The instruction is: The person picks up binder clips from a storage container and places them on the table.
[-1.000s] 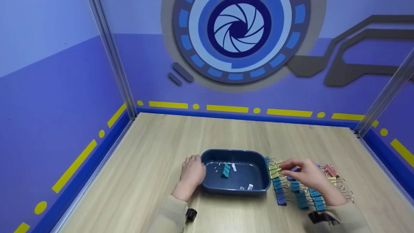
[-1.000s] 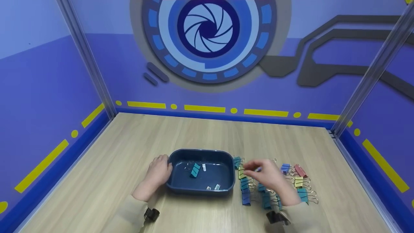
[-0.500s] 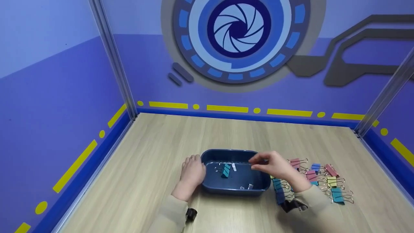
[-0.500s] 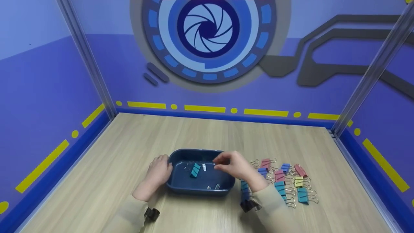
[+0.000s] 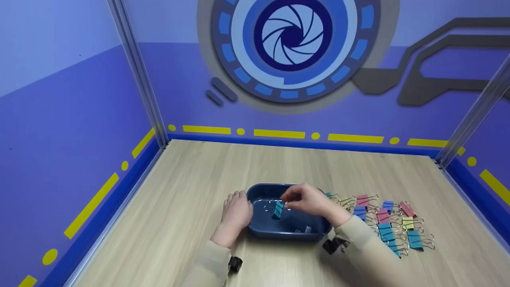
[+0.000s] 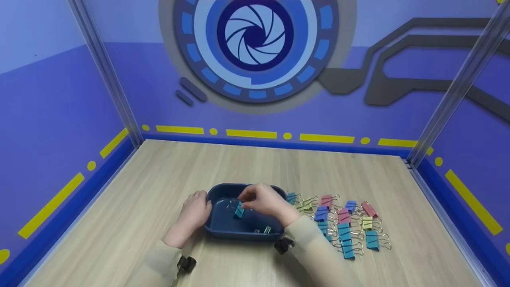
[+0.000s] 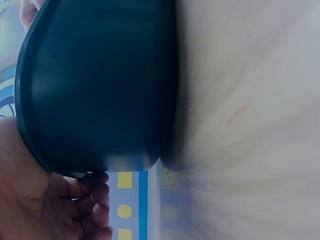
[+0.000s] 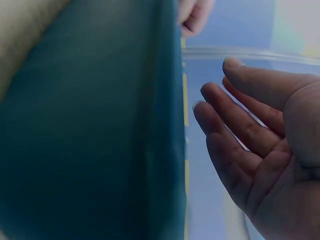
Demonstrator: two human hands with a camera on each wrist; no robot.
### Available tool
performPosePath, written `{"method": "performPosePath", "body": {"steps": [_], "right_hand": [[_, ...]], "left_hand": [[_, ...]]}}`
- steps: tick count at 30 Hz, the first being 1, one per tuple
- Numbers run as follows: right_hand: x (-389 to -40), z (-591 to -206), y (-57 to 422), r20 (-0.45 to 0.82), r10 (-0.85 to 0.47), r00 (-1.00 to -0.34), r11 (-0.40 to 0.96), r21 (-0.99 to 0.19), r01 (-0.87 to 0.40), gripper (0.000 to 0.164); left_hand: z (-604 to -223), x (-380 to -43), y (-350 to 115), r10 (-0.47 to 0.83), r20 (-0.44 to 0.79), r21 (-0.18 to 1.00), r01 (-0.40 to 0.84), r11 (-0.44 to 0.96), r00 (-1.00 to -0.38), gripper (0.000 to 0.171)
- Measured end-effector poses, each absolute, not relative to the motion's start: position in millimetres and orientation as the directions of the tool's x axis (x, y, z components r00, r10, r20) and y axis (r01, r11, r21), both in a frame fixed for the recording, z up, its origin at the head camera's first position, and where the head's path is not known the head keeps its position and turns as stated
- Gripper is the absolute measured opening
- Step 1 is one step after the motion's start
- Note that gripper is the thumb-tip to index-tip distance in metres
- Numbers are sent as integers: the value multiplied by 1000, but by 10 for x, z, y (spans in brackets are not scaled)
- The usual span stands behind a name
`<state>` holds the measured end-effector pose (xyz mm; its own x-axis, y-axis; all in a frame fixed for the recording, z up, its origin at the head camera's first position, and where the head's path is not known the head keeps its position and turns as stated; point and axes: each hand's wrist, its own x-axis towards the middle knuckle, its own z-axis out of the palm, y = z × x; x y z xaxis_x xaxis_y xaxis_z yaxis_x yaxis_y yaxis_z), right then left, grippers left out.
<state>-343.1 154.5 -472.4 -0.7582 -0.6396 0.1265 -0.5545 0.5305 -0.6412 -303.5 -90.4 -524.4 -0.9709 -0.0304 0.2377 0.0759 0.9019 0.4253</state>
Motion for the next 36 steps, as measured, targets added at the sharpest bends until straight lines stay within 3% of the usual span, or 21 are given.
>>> {"method": "performPosePath", "body": {"steps": [9,13,18,24,30,36], "right_hand": [[-3507,-4857,1183,142,-728,-671,545,-475,-691,32],[-3517,-4910,1126,141,-732,-666,563,-425,-709,30],[-3529,-4967,1140,140,-707,-693,593,-416,-689,19],[-3543,-4998,1202,136,-645,-752,614,-493,-616,4],[-3537,-5023,1232,134,-499,-856,685,-543,-485,12],[-3528,-5036,1277,23,-370,-929,690,-663,-291,15]], "left_hand": [[-5251,-3036,-888,-32,257,416,81,906,-966,27],[-5247,-3039,-881,-29,254,416,82,906,-967,27],[-5243,-3034,-888,-29,244,421,79,904,-969,28],[-5258,-3042,-913,-26,243,422,82,903,-970,28],[-5261,-3049,-915,-35,222,427,65,902,-974,30],[-5261,-3054,-908,-39,213,437,60,897,-976,31]]}}
